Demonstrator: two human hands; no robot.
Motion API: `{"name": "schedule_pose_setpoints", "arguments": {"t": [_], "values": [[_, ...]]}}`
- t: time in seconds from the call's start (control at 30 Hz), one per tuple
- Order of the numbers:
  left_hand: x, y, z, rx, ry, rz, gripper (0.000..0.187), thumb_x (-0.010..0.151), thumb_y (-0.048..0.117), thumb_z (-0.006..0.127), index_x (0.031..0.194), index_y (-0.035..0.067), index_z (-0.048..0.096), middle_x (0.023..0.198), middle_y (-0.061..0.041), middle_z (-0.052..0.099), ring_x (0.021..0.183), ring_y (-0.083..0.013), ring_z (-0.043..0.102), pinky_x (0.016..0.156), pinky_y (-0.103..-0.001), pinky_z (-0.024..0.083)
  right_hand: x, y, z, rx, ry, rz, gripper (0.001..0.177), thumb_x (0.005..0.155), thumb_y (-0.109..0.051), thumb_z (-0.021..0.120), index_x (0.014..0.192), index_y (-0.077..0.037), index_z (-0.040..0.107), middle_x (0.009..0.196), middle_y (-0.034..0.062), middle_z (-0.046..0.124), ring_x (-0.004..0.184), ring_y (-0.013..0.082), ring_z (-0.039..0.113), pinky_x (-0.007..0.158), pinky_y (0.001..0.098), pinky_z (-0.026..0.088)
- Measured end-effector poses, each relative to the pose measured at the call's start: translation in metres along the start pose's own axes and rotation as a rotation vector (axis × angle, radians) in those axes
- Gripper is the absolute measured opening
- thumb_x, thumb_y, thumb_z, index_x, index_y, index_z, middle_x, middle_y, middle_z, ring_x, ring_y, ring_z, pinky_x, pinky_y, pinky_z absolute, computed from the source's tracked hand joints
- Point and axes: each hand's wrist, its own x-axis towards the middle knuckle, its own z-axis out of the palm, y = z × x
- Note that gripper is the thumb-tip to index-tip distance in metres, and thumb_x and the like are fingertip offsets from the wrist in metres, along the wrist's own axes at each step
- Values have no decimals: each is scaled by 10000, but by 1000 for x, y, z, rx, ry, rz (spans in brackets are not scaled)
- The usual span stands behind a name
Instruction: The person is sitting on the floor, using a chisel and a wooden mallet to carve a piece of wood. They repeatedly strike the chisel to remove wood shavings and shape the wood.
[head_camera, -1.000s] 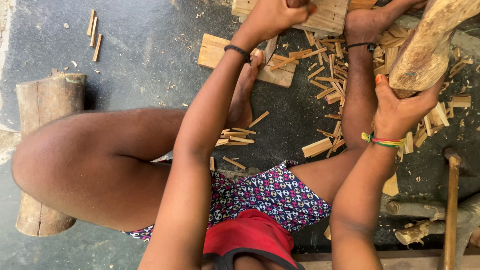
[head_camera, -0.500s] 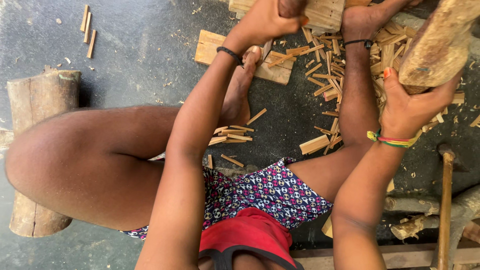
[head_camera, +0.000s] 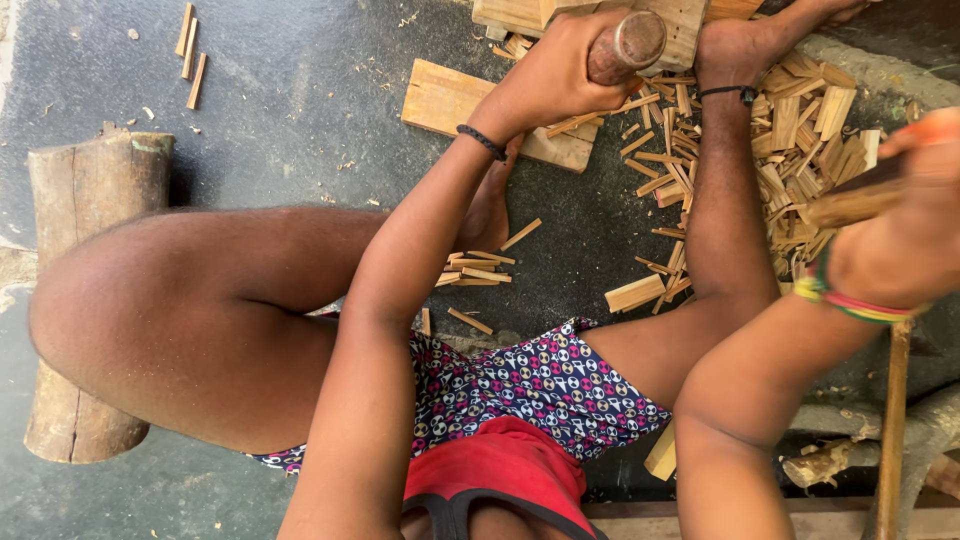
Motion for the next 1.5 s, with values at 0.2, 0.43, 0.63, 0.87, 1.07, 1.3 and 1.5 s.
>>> {"name": "schedule_pose_setpoints", "arguments": {"t": [0.2,0.43,0.63,0.87,1.07,1.3,1.5], "values": [[0,-6,1,4,28,53,433,842,188,893,1170,21,666,1043,-170,753,951,-304,747,878,-376,585,18,-25,26,-374,-231,-277,308,1025,-120,758,1267,25,634,1014,181,693,898,299,689,798,384,559],[-41,-57,27,-67,-145,-193,356,820,180,852,1118,43,714,1047,-123,802,957,-271,795,917,-336,630,23,-78,89,-994,-565,-512,826,791,-245,992,1473,-16,587,1023,182,706,922,351,728,772,438,575],[-40,-65,43,-36,-170,-221,493,810,243,864,1221,57,667,1069,-118,768,913,-221,768,865,-353,585,7,-36,57,-476,-354,-256,845,927,38,876,1610,-60,389,1462,178,644,1332,290,692,1148,376,565],[-26,-31,12,-84,-60,-105,423,873,265,874,1185,51,686,1026,-115,789,915,-222,780,873,-342,630,-14,9,20,-419,-269,-80,830,882,157,766,1590,-52,387,1488,148,604,1392,255,621,1233,356,504],[-17,0,3,37,2,38,424,847,235,885,1131,7,668,994,-170,750,905,-288,759,847,-366,596,-33,14,31,-368,-231,-1,841,845,143,809,1584,-7,435,1462,167,639,1316,271,622,1200,367,524],[-15,21,-3,-29,-60,6,300,838,199,861,997,44,660,855,-121,729,785,-259,741,756,-357,588,-61,39,30,-523,-196,131,683,846,8,988,1384,35,568,1319,187,664,1273,297,665,1148,422,530],[-10,41,-23,24,23,85,307,835,170,886,981,47,645,881,-107,723,811,-241,732,763,-344,578,-138,78,62,-470,-291,432,592,777,-73,862,1317,-52,621,1150,162,750,1020,271,738,874,391,587]]}}
